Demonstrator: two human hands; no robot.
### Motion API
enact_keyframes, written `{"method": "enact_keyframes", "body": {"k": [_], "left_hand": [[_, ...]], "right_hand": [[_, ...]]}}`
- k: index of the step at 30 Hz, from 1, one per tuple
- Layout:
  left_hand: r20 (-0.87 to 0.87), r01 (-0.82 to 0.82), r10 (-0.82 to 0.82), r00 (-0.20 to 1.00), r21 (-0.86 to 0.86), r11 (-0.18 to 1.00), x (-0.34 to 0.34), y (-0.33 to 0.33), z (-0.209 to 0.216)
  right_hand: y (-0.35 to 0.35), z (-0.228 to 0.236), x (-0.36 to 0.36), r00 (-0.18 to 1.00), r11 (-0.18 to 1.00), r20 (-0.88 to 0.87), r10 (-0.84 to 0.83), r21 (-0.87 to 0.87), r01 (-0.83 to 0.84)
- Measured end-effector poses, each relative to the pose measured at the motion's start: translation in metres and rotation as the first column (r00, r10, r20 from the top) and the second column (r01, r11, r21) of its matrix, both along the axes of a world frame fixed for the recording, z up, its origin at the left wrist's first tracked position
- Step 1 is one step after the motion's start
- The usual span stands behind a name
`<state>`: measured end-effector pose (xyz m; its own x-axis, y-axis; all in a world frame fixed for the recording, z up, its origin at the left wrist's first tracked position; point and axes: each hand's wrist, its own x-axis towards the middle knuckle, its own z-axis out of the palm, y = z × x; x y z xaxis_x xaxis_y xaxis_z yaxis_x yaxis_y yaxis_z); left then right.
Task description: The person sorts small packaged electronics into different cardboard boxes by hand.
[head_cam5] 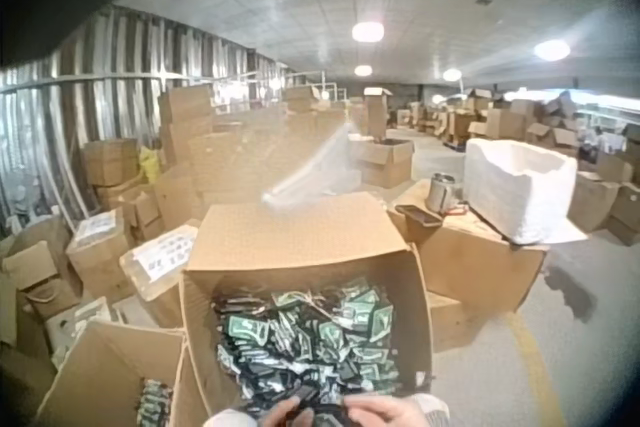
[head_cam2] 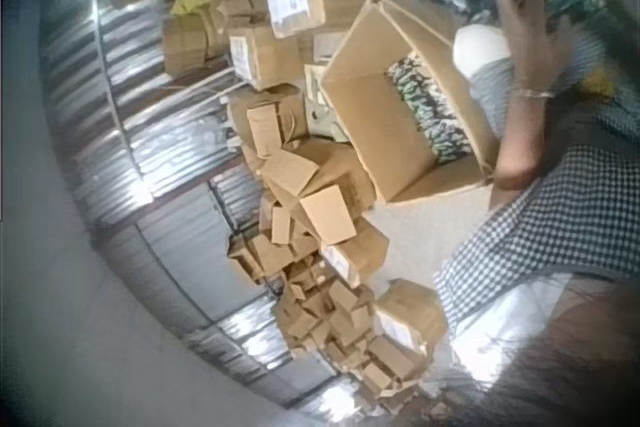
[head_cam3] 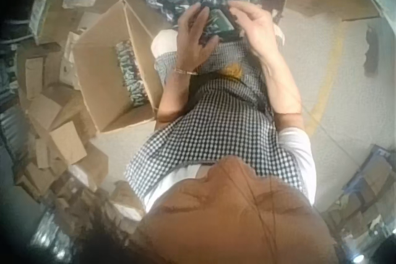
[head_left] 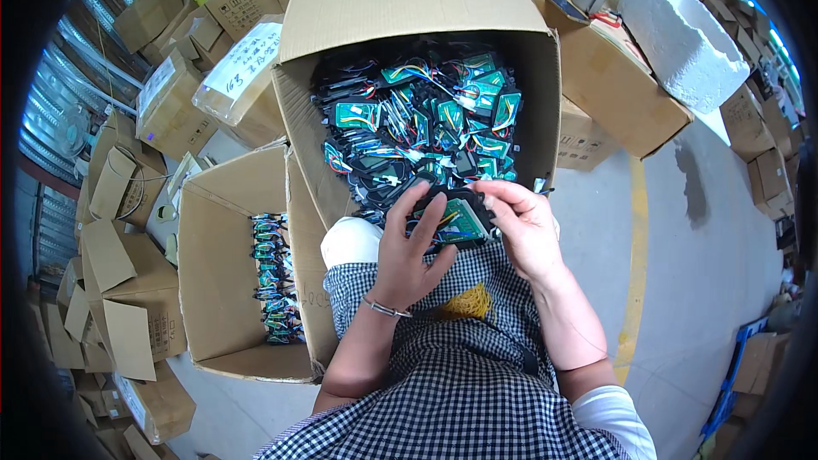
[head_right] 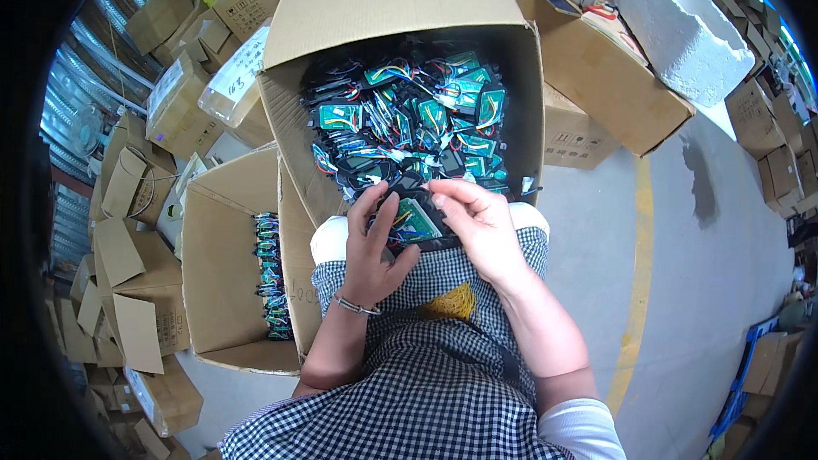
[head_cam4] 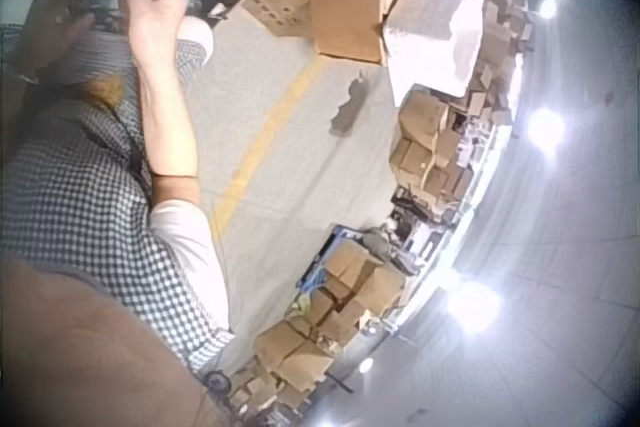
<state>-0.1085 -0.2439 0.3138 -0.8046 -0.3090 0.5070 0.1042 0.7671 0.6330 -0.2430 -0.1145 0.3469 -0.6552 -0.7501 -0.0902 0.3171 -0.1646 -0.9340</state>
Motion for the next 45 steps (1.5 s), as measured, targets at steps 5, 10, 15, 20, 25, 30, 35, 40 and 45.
{"method": "enact_keyframes", "body": {"k": [5, 10, 15, 20, 25, 30, 35, 40, 45], "left_hand": [[0.112, -0.054, 0.064, 0.992, -0.092, 0.994, -0.001, 0.007, -0.003], [0.105, -0.014, -0.013, 0.994, 0.253, 0.967, 0.005, 0.008, 0.035], [0.237, 0.11, -0.237, 0.942, 0.448, 0.887, 0.029, -0.006, 0.024], [0.259, -0.222, -0.057, 0.964, 0.906, 0.361, 0.078, 0.004, 0.0], [0.246, -0.252, 0.058, 0.968, 0.934, 0.254, 0.108, 0.003, -0.008], [0.222, -0.236, 0.084, 0.971, 0.946, 0.223, 0.108, 0.006, -0.014], [0.194, -0.201, 0.099, 0.976, 0.978, 0.064, 0.109, 0.013, -0.024], [0.146, -0.146, 0.005, 0.989, 0.987, 0.075, 0.097, 0.018, -0.024], [0.176, -0.177, 0.017, 0.984, 0.979, 0.102, 0.092, 0.021, -0.018]], "right_hand": [[0.001, -0.007, 0.016, 0.998, 0.997, -0.018, -0.066, -0.031, 0.065], [0.009, 0.004, 0.004, 0.989, 0.999, -0.145, -0.013, -0.038, 0.007], [0.014, 0.004, 0.011, 0.898, 0.969, -0.368, 0.239, 0.035, -0.243], [0.031, -0.069, 0.019, 0.93, 0.969, -0.275, 0.243, 0.118, -0.218], [0.072, -0.16, 0.063, 0.276, 0.62, -0.583, 0.764, 0.783, -0.061], [0.072, -0.175, 0.07, 0.171, 0.696, -0.701, 0.693, 0.712, 0.096], [0.078, -0.159, 0.052, 0.567, 0.752, -0.629, 0.532, 0.659, 0.025], [0.081, -0.162, 0.058, 0.386, 0.716, -0.673, 0.631, 0.696, 0.043], [0.076, -0.168, 0.067, 0.083, 0.578, -0.59, 0.803, 0.806, 0.132]]}}
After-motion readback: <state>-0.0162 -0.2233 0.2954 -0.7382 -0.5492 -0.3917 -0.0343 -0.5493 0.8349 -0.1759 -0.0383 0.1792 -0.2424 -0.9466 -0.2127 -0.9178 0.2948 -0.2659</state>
